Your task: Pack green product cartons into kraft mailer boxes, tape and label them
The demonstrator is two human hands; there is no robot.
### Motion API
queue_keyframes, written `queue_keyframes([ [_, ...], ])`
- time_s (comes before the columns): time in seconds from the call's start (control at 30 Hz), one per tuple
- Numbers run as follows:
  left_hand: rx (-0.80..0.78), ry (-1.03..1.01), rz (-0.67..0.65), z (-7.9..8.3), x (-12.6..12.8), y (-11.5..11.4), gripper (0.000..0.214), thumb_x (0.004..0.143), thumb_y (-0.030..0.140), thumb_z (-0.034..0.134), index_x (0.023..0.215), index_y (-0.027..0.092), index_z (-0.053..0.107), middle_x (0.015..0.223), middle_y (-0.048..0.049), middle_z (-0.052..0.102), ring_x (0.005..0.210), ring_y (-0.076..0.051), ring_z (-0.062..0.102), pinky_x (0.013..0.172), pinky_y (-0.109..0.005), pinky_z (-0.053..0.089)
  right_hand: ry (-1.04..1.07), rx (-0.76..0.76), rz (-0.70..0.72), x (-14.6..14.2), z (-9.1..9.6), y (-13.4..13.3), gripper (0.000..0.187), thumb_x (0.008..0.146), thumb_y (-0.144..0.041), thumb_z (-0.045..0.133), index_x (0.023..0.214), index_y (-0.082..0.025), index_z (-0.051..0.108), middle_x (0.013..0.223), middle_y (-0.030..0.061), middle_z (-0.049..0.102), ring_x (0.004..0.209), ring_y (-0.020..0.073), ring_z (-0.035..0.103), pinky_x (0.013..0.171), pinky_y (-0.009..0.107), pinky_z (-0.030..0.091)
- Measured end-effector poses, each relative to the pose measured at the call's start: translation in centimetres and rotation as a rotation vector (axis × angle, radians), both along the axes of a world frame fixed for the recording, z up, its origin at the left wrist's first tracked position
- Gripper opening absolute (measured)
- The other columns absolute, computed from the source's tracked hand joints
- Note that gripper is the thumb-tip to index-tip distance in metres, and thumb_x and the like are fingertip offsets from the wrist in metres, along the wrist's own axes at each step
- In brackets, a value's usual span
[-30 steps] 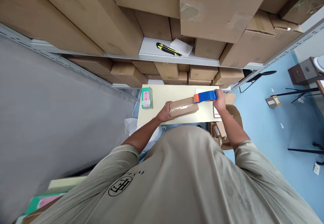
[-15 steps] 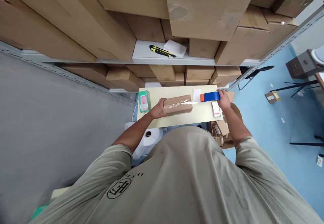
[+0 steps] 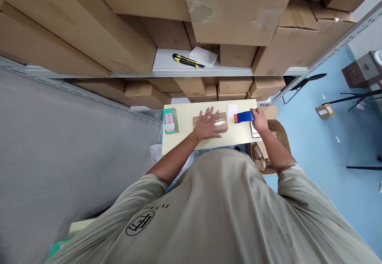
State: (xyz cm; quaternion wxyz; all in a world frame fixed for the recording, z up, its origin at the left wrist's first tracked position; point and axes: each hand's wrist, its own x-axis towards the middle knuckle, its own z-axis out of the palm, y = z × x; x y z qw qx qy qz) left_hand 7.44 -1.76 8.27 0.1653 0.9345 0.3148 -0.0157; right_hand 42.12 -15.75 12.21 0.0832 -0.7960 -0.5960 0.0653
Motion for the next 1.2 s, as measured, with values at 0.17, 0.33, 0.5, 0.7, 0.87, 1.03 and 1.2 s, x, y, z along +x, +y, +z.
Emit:
queue_keyframes([
  [0.17, -0.039, 0.022, -0.137, -2.7, 5.7, 0.3, 0.132, 0.084, 0.077, 0.085, 0.189, 0.028, 0.021, 0.196, -0.0165, 0.005, 0.179, -0.054, 0.002, 0.141, -0.073, -0.007, -0.07, -0.102, 0.027, -0.6, 1.3, 0.3, 0.062, 0.101, -0.016, 0.051, 0.163, -0.017, 0.061, 0.145, 0.0239, 0.061, 0.128, 0.0402, 0.058, 0.101, 0.052, 0.061],
  [0.33, -0.075, -0.028, -0.139, -4.1, 4.5, 1.3, 0.107, 0.099, 0.073, 0.069, 0.188, 0.032, 0.026, 0.195, -0.0151, 0.015, 0.177, -0.051, 0.017, 0.142, -0.069, 0.005, -0.171, -0.246, 0.121, -2.0, 2.6, 0.6, 0.06, 0.106, -0.016, 0.045, 0.165, -0.019, 0.057, 0.148, 0.0252, 0.057, 0.129, 0.0412, 0.051, 0.092, 0.048, 0.06],
  [0.5, -0.081, -0.05, -0.127, -3.8, 4.3, 1.0, 0.105, 0.1, 0.074, 0.066, 0.187, 0.03, 0.027, 0.195, -0.0166, 0.016, 0.175, -0.053, 0.021, 0.14, -0.069, 0.007, -0.237, -0.346, 0.232, -5.7, 4.1, 1.7, 0.059, 0.109, -0.016, 0.041, 0.166, -0.023, 0.053, 0.147, 0.0257, 0.057, 0.126, 0.0416, 0.048, 0.088, 0.046, 0.058],
  [0.7, -0.065, -0.052, -0.139, -3.8, 4.4, 1.1, 0.105, 0.099, 0.071, 0.069, 0.187, 0.028, 0.029, 0.194, -0.0176, 0.021, 0.174, -0.052, 0.023, 0.14, -0.068, 0.007, -0.275, -0.392, 0.301, -9.8, 4.9, 4.9, 0.054, 0.113, -0.017, 0.039, 0.164, -0.023, 0.054, 0.149, 0.0254, 0.056, 0.126, 0.0411, 0.05, 0.088, 0.046, 0.059],
  [0.87, -0.062, -0.024, -0.135, -3.8, 4.4, 1.2, 0.112, 0.097, 0.071, 0.071, 0.188, 0.027, 0.024, 0.193, -0.0182, 0.021, 0.175, -0.052, 0.021, 0.141, -0.067, 0.007, -0.3, -0.413, 0.332, -9.5, 5.4, 6.5, 0.051, 0.112, -0.018, 0.041, 0.16, -0.021, 0.057, 0.148, 0.0267, 0.056, 0.125, 0.0405, 0.052, 0.086, 0.046, 0.059],
  [1.03, -0.062, -0.011, -0.142, -3.8, 4.6, 1.2, 0.114, 0.096, 0.072, 0.071, 0.188, 0.022, 0.025, 0.194, -0.0206, 0.018, 0.175, -0.051, 0.022, 0.141, -0.065, 0.006, -0.316, -0.41, 0.405, -10.3, 5.7, 6.8, 0.054, 0.111, -0.015, 0.036, 0.16, -0.018, 0.058, 0.149, 0.0281, 0.057, 0.127, 0.0433, 0.053, 0.086, 0.051, 0.06],
  [1.2, -0.067, 0.002, -0.15, -3.8, 4.7, 1.1, 0.111, 0.096, 0.071, 0.07, 0.185, 0.018, 0.031, 0.193, -0.0228, 0.018, 0.175, -0.052, 0.021, 0.142, -0.067, 0.006, -0.397, -0.416, 0.442, -12.5, 5.5, 7.3, 0.056, 0.108, -0.012, 0.04, 0.159, -0.018, 0.062, 0.152, 0.0271, 0.06, 0.134, 0.0469, 0.054, 0.096, 0.067, 0.06],
])
